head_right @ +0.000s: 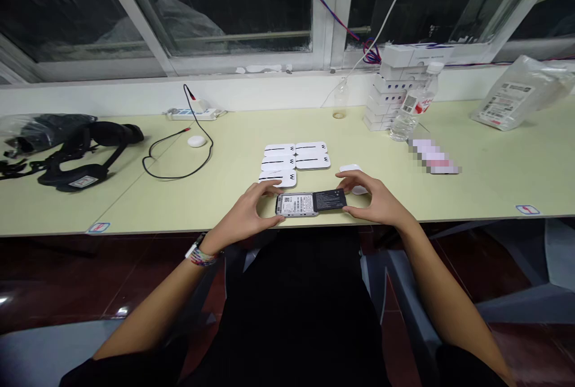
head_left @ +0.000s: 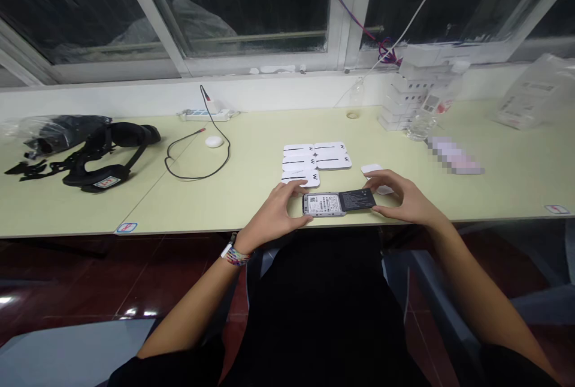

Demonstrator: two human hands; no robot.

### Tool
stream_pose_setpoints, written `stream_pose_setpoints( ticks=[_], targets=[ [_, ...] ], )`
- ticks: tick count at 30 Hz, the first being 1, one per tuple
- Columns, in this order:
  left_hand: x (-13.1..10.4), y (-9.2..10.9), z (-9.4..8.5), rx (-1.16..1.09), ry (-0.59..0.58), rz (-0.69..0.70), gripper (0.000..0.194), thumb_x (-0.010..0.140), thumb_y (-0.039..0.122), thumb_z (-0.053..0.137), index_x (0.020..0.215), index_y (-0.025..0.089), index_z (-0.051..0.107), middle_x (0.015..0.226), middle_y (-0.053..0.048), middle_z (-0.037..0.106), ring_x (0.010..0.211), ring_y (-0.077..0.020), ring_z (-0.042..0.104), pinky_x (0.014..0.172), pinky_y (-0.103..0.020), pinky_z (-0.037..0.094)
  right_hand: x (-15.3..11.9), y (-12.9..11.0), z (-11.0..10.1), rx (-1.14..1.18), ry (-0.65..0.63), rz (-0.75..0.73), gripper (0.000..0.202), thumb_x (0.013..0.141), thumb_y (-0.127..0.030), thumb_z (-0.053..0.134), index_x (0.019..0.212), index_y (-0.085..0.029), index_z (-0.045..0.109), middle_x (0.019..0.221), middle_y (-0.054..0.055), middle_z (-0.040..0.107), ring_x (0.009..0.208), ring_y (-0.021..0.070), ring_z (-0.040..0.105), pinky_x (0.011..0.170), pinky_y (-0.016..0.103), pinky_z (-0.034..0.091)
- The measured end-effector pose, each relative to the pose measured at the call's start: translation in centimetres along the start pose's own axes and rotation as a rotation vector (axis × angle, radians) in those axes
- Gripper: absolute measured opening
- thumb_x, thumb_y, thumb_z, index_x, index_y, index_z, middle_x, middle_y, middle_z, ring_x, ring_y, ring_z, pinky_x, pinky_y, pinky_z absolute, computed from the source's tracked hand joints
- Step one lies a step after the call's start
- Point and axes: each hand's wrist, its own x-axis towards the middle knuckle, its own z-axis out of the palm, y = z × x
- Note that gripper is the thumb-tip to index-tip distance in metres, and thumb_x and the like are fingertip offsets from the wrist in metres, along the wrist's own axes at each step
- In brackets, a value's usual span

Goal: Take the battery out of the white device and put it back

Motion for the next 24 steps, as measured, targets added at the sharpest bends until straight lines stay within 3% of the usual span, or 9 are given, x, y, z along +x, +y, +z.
stream_pose_setpoints(
  ticks=[24],
  targets=[
    [0.05,0.05,-0.01,-0.007,0.003,0.005,0.075,0.090,0.032,0.087,0.155,0.034,0.049,0.142,-0.006,0.070,0.137,-0.0325,0.062,0.121,-0.054,0.048,-0.01,-0.21,0.01,-0.006,0.010,-0.008,0.060,0.088,-0.033,0.085,0.145,-0.032,0.066,0.118,0.006,0.080,0.111,0.0293,0.077,0.106,0.051,0.064]
  ],
)
